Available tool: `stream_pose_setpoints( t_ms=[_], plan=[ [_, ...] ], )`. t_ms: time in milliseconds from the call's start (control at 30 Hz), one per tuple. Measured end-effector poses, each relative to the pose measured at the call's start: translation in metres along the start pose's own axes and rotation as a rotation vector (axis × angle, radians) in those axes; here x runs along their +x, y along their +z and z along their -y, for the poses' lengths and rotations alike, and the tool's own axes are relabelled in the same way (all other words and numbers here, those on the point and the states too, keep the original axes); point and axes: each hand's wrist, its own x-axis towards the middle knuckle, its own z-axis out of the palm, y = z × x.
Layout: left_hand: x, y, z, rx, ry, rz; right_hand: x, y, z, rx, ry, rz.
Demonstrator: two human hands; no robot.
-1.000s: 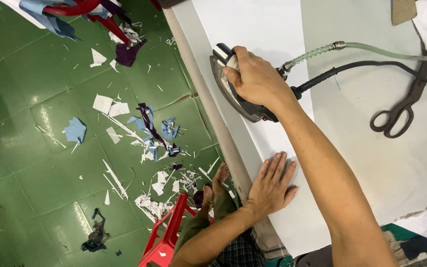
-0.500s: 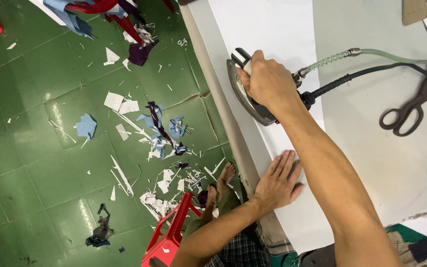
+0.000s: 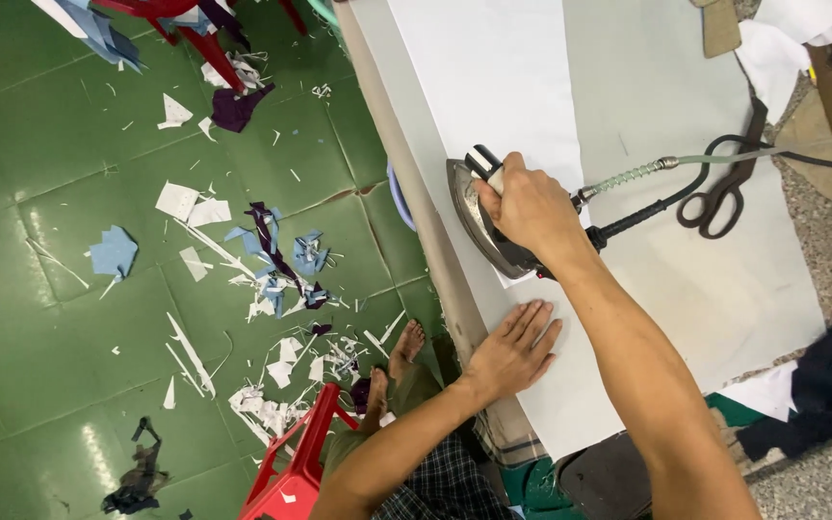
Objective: The person irons a white fabric piece on a table using a steam iron and a black pressing block. They then use scissors to trim the edges of the fabric. After cutting, the person folds the fabric and irons it again.
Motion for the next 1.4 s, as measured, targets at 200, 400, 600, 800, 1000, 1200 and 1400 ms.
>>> stream_pose_setpoints(
  t_ms=[200,400,600,800,1000,1200,1400],
  plan=[
    [-0.021,-0.032,-0.002,-0.185,0.019,-0.092,-0.028,0.011,-0.007,-0.011,0.055,-0.002],
    [-0.031,-0.022,0.002,-0.351,0.04,-0.159,-0.036,0.007,-0.002,0.005,0.084,0.004],
    [-0.063,-0.054,0.024,-0.633,0.218,-0.056,-0.028,0.035,-0.029,-0.051,0.052,-0.047],
    [-0.097,-0.079,0.075,-0.554,0.216,-0.103,-0.027,0.03,-0.024,-0.064,0.059,-0.011],
    [-0.076,-0.094,0.166,-0.331,0.135,-0.094,-0.023,0.043,-0.032,-0.057,0.056,-0.023],
    [0.016,-0.151,0.234,-0.269,0.029,-0.158,-0.031,-0.012,0.001,0.074,0.092,0.065],
    [0.132,-0.147,0.332,-0.156,-0.003,-0.093,-0.033,-0.017,0.006,0.066,0.151,0.08]
  ],
)
